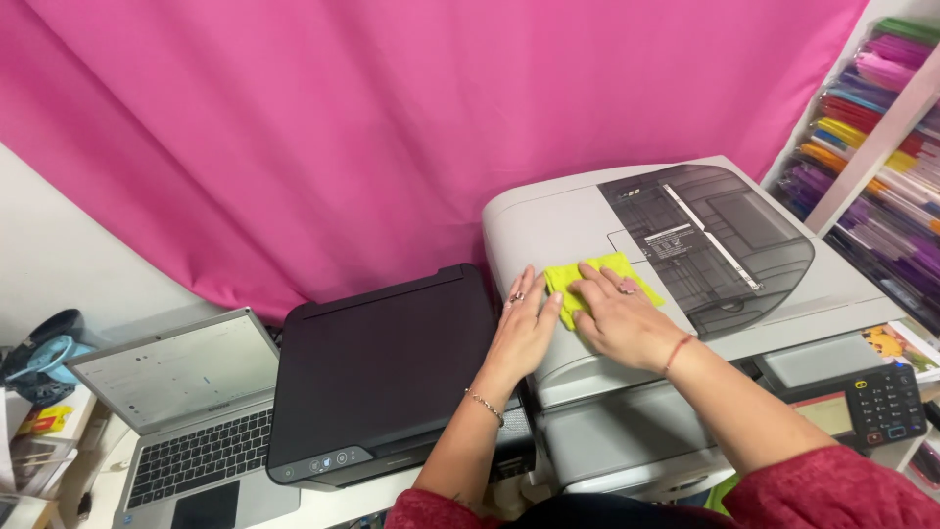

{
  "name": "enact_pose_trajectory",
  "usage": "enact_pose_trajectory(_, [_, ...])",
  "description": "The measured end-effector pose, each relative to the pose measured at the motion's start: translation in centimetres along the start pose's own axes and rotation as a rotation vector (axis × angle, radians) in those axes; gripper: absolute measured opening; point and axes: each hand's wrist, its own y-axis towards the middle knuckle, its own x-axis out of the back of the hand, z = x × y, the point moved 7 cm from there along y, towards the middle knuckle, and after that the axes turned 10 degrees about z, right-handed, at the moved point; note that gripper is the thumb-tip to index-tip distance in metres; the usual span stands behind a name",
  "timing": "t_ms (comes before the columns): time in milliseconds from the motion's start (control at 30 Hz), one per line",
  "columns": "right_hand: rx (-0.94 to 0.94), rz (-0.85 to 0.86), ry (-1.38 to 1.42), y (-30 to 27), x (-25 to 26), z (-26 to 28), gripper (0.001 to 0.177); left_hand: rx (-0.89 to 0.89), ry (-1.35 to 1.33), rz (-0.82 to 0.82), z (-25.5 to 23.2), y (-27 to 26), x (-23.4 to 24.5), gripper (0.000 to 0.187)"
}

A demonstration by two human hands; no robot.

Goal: Cleaning and maintaining printers and a workspace at a desk.

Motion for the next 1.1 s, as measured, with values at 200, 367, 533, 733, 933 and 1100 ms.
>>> enact_pose_trajectory(200, [-0.153, 0.11, -0.177, 10.9, 2.1, -2.0, 0.068, 0.036, -0.575, -0.274, 3.9, 1.4, 0.9, 0.064])
enact_pose_trajectory(367, [-0.278, 0.057, -0.106, 20.4, 3.2, -6.0, 0.073, 0.091, -0.691, -0.352, 6.5, 0.5, 0.0, 0.066])
enact_pose_trajectory(533, [-0.362, 0.055, -0.055, 19.3, 4.6, -1.5, 0.067, 0.082, -0.754, -0.342, 8.1, -0.3, -0.3, 0.069])
enact_pose_trajectory(733, [-0.298, 0.055, -0.142, 14.0, 2.9, 4.7, 0.064, 0.017, -0.817, -0.363, 8.4, 0.1, -0.3, 0.071])
enact_pose_trajectory(933, [-0.151, 0.028, -0.367, 4.3, -2.8, 10.7, 0.038, -0.024, -0.826, -0.448, 7.8, -0.4, 0.4, 0.064])
enact_pose_trajectory(1100, [0.108, -0.276, -0.297, -4.8, -5.6, 12.4, 0.032, -0.08, -0.568, -0.321, 4.4, -1.6, 1.1, 0.057])
